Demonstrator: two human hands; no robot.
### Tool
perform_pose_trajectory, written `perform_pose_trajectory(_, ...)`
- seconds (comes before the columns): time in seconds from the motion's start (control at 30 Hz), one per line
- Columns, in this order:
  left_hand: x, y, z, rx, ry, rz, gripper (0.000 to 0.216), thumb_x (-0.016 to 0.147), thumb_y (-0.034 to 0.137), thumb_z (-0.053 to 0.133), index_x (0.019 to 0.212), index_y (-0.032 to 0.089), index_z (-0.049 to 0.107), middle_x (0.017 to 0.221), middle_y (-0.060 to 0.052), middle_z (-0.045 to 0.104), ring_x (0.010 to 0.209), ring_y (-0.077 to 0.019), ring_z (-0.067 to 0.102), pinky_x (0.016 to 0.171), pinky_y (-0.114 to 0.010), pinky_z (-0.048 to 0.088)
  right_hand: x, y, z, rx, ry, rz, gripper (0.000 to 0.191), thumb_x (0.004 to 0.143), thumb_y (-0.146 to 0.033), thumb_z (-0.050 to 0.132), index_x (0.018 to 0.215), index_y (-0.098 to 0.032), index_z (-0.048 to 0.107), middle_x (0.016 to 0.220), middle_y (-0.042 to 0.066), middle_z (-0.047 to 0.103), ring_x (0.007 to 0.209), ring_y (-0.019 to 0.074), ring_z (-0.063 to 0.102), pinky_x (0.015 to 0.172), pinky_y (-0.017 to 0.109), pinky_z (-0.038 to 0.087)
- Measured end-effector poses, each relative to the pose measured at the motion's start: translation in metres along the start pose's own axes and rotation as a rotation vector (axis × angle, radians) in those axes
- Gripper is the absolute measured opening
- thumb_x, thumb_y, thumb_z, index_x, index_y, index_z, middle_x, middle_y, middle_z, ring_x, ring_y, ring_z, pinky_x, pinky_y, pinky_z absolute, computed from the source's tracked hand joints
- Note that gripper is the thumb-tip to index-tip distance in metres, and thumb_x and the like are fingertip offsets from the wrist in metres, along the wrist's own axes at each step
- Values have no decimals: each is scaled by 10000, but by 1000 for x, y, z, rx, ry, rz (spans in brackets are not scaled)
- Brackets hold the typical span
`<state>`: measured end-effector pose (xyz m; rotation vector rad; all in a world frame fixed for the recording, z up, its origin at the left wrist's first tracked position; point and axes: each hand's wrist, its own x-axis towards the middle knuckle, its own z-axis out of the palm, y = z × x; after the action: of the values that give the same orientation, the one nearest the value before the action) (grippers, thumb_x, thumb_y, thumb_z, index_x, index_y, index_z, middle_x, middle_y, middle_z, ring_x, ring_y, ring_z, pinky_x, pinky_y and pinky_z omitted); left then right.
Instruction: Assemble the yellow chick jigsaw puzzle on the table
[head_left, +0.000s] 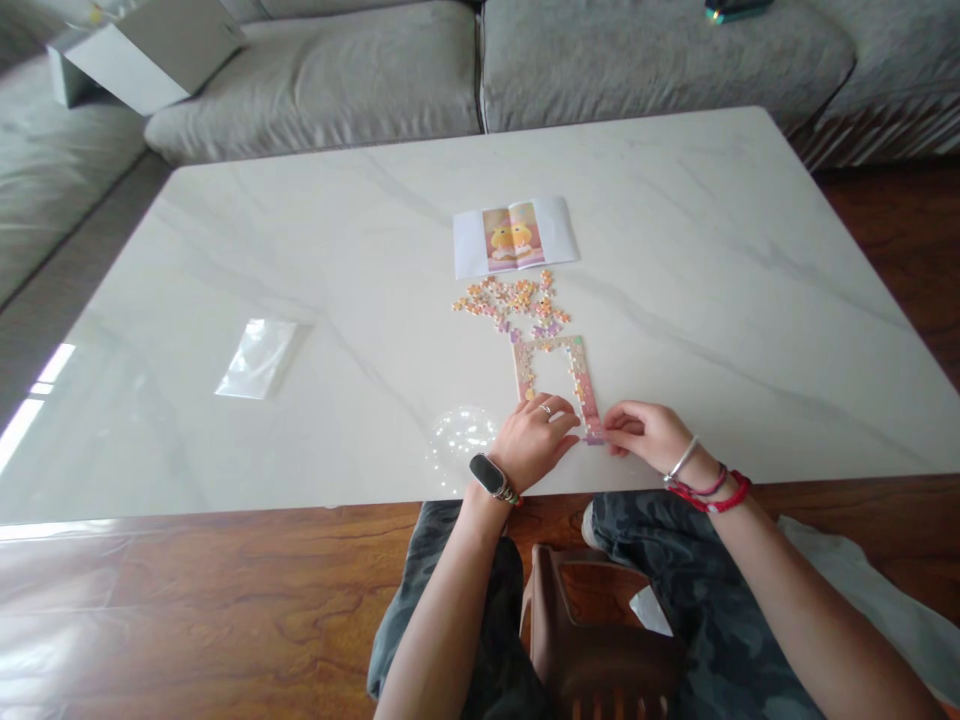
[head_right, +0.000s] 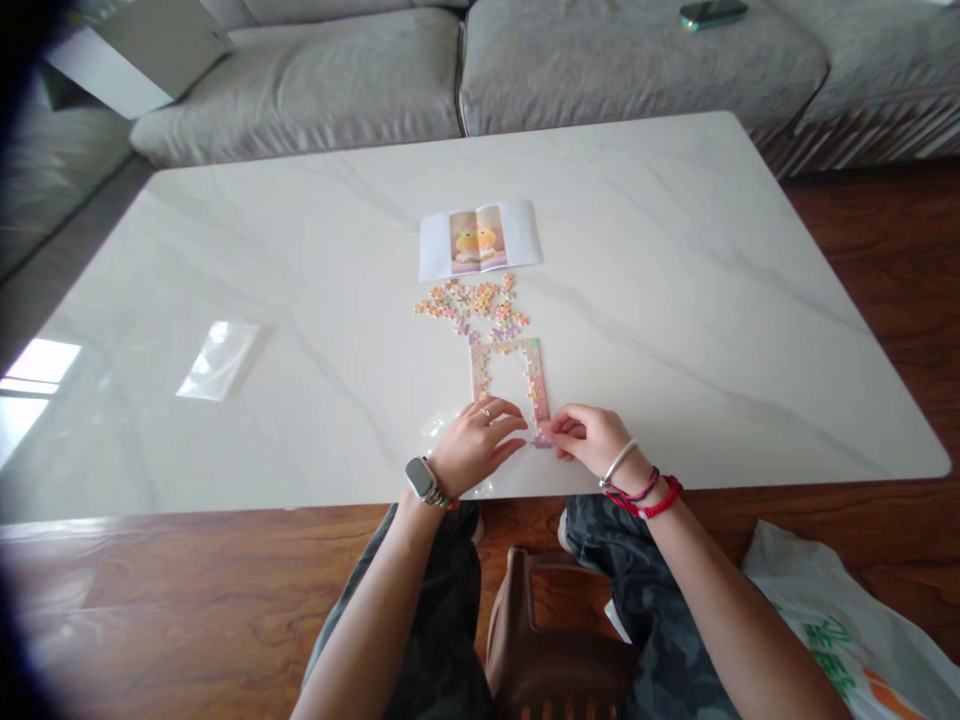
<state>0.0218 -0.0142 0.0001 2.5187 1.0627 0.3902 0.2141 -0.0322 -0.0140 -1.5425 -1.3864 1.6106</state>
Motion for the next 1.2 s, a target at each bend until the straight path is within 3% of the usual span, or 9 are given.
perform_pose_trajectory(0.1, -4, -12, -7, 35, 96, -130, 171, 806, 261, 418, 897, 197, 548, 953, -43, 550, 901, -159, 486, 775, -323, 414, 3, -10, 14, -38, 32, -58, 245, 625, -387, 594, 711, -164, 539, 615, 9, 600, 488, 103, 562, 450, 207, 446)
perform_pose_trajectory(0.23, -11, -28, -15, 77, 188, -282, 175, 807, 242, 409, 898, 199, 553, 942, -47, 542, 867, -149, 501, 769, -316, 420, 8, -19, 31, -274, -14, -91, 115, 666, -294, 558, 665, -178, 553, 607, -1, 605, 395, 75, 504, 401, 196, 393)
perform_pose_trajectory(0.37, -15, -35, -16, 90, 142, -294, 172, 803, 228, 413, 896, 202, 556, 942, -46, 537, 854, -146, 505, 767, -316, 426, 8, -19, 34, -530, 29, -157, 52, 680, -208, 539, 640, -196, 571, 611, 3, 616, 484, 100, 531, 496, 213, 408)
perform_pose_trajectory(0.57, -13, -35, -16, 87, 115, -295, 187, 801, 204, 413, 927, 210, 550, 957, -42, 542, 867, -145, 508, 776, -315, 431, 4, -17, 39, -787, 65, -318, 142, 710, -120, 480, 614, -184, 564, 678, 37, 593, 623, 129, 532, 603, 230, 395)
perform_pose_trajectory(0.77, -18, -45, -25, 106, 165, -331, 173, 799, 197, 407, 902, 201, 546, 963, -42, 547, 875, -148, 518, 776, -320, 447, 1, -19, 38, -756, 130, -378, 157, 709, -108, 448, 620, -188, 550, 650, 19, 555, 567, 112, 508, 559, 221, 400)
perform_pose_trajectory(0.9, -26, -60, -33, 120, 293, -392, 158, 791, 202, 420, 886, 205, 547, 951, -46, 548, 861, -151, 530, 764, -330, 462, 36, -51, 15, -682, 215, -450, 122, 721, -161, 463, 663, -193, 565, 667, 9, 559, 548, 100, 495, 545, 225, 413)
perform_pose_trajectory(1.0, -30, -68, -37, 125, 339, -459, 151, 789, 204, 422, 873, 203, 547, 972, -51, 542, 869, -158, 532, 769, -341, 465, 79, -86, 10, -774, 185, -443, 110, 737, -179, 480, 709, -177, 586, 758, 29, 582, 633, 108, 518, 636, 255, 430)
perform_pose_trajectory(1.1, -33, -71, -40, 115, 341, -488, 152, 790, 207, 421, 874, 199, 547, 990, -55, 537, 875, -160, 533, 776, -345, 465, 118, -108, 26, -810, 95, -384, 199, 802, -280, 442, 921, -167, 555, 975, 67, 548, 808, 133, 527, 723, 305, 441)
perform_pose_trajectory(1.2, -35, -73, -41, 107, 342, -499, 156, 789, 203, 419, 880, 205, 547, 995, -53, 534, 870, -157, 534, 777, -342, 466, 140, -110, 49, -802, 61, -367, 263, 813, -307, 426, 1033, -182, 498, 1081, 66, 498, 907, 151, 507, 764, 335, 436)
